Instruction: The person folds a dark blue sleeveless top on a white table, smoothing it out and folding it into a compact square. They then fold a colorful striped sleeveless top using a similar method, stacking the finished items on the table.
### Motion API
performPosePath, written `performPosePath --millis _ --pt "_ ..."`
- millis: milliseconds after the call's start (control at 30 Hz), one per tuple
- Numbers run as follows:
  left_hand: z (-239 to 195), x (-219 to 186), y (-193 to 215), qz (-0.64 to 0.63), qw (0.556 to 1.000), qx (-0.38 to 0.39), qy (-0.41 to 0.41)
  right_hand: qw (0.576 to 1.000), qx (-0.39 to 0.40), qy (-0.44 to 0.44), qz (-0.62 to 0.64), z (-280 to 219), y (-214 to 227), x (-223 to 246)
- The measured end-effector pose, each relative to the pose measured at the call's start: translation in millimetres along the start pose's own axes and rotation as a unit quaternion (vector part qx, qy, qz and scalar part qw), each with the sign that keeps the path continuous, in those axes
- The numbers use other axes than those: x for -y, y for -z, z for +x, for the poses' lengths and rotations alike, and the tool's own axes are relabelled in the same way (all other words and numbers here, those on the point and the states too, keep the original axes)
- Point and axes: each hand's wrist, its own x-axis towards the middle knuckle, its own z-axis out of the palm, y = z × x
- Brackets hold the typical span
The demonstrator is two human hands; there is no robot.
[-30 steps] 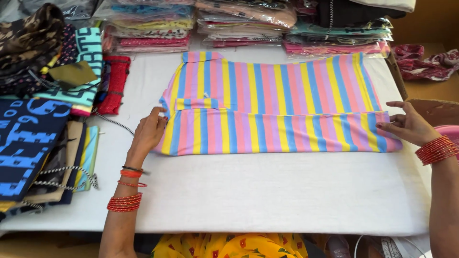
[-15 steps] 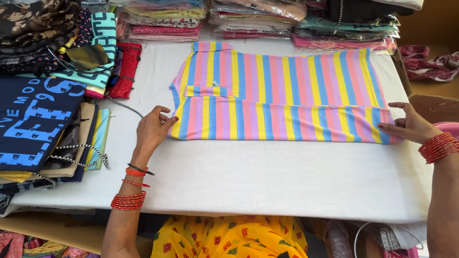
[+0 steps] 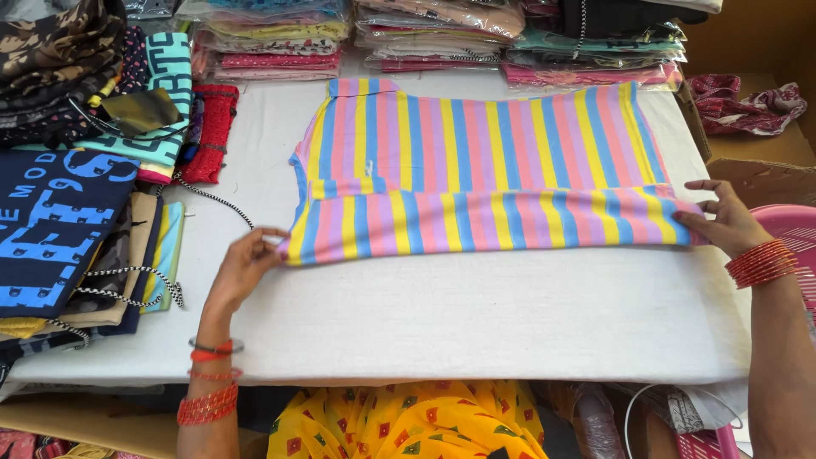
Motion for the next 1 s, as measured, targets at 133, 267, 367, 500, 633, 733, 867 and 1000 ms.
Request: performPosePath --millis 133,267,367,500,633,733,867,1000 --pt "-15 -12 -1 -0.018 0.994 0.044 0.094 1.000 0.012 -0.019 -0.021 -6 -4 0" --pt "-8 -52 -11 0.019 0.993 0.042 0.110 0.999 0.034 0.005 -0.004 -2 -1 -9" --pt "0 -68 -22 0.156 0.974 0.018 0.163 0.998 0.037 0.008 -0.055 -7 1 -16" --pt "-2 -52 -26 0.188 0.969 0.007 0.160 0.993 0.023 -0.012 -0.113 -21 3 -10" --pt "-15 -26 -20 0.170 0.983 -0.015 0.071 0.994 0.018 -0.007 -0.110 -24 2 -20" --pt "-26 -34 -20 0.174 0.982 -0.029 0.066 0.995 0.013 -0.006 -0.102 -23 0 -22" --pt "-29 -47 -19 0.221 0.964 -0.038 0.142 0.993 0.005 -0.025 -0.119 -23 -2 -21" --pt "-29 -55 -23 0.235 0.959 -0.035 0.153 0.989 0.005 -0.033 -0.143 -23 -2 -23"
